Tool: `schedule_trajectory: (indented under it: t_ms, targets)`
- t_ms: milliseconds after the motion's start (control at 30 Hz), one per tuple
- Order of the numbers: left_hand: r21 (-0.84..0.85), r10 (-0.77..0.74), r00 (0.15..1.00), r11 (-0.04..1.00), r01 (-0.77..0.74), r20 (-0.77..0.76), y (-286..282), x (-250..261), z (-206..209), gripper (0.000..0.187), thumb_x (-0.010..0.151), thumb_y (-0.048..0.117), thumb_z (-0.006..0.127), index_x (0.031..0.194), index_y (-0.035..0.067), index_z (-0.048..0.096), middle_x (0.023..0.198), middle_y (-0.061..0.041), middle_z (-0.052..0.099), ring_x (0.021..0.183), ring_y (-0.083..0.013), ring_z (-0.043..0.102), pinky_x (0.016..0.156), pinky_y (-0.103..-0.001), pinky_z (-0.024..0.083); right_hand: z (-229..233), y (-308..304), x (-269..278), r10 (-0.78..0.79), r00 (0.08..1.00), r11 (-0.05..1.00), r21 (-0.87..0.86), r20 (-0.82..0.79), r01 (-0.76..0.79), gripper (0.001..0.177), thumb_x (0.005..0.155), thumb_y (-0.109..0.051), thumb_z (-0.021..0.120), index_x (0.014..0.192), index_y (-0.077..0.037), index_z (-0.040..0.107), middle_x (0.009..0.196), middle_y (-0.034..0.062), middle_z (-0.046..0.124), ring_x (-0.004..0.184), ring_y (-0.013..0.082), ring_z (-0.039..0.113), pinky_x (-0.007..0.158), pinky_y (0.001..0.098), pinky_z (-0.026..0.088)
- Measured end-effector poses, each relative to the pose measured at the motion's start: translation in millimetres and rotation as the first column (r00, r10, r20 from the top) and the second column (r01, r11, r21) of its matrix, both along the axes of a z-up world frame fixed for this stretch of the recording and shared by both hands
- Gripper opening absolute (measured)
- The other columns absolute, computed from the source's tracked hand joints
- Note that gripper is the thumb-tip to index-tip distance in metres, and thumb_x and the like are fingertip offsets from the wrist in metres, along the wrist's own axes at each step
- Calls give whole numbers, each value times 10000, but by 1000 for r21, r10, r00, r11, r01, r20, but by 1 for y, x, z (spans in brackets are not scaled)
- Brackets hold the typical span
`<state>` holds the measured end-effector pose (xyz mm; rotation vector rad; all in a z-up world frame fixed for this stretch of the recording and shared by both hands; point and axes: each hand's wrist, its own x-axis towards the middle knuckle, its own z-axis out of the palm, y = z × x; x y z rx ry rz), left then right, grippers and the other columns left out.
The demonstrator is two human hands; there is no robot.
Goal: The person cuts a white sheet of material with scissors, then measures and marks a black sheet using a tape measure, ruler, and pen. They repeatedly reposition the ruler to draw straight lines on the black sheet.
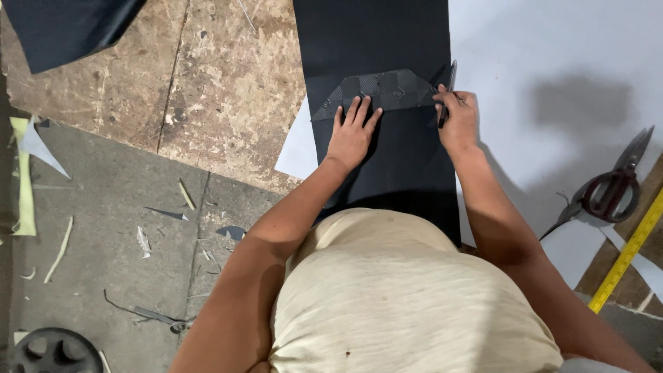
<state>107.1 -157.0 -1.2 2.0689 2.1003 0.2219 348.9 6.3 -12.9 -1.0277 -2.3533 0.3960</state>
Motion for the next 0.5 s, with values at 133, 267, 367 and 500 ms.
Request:
schedule_trajectory:
  t_ms: [133, 267, 367, 500]
  targets:
    - [-54, -9, 1000, 998, 10, 18, -1, -1, 5, 520, 1111, 188, 496, 1616, 224, 378, 1683, -157, 218, 1579, -370, 162, 1216, -667, 231, -8, 4, 3, -11, 1000, 1000, -4, 17, 11, 199, 992, -34, 740, 1113, -187, 702, 1314, 52, 748, 1078, 239, 599, 960, 368, 506]
    - [-96, -5, 999, 995, 9, 43, -1, -1, 9, 535, 1105, 161, 480, 1623, 225, 364, 1686, -156, 203, 1582, -373, 145, 1221, -676, 216, 0, 3, -1, 6, 1000, 1000, 13, 7, -6, 176, 999, -36, 749, 1121, -159, 721, 1255, 90, 768, 1060, 272, 617, 969, 382, 517]
    - [-105, 6, 999, 995, -1, 45, 3, 0, 8, 510, 1100, 164, 475, 1600, 226, 391, 1665, -157, 231, 1569, -376, 175, 1206, -683, 234, 4, 3, 0, 9, 1000, 1000, 2, 26, -9, 202, 978, -62, 768, 1143, -171, 723, 1273, 88, 758, 1063, 272, 620, 985, 396, 520]
    - [-125, 29, 999, 992, -25, 28, 16, 2, 10, 483, 1085, 198, 493, 1561, 239, 423, 1623, -160, 278, 1542, -387, 211, 1168, -708, 262, 39, 7, -7, 42, 999, 999, 22, -24, -41, 233, 982, -203, 834, 1174, -126, 727, 1212, 161, 768, 1053, 353, 643, 987, 448, 514]
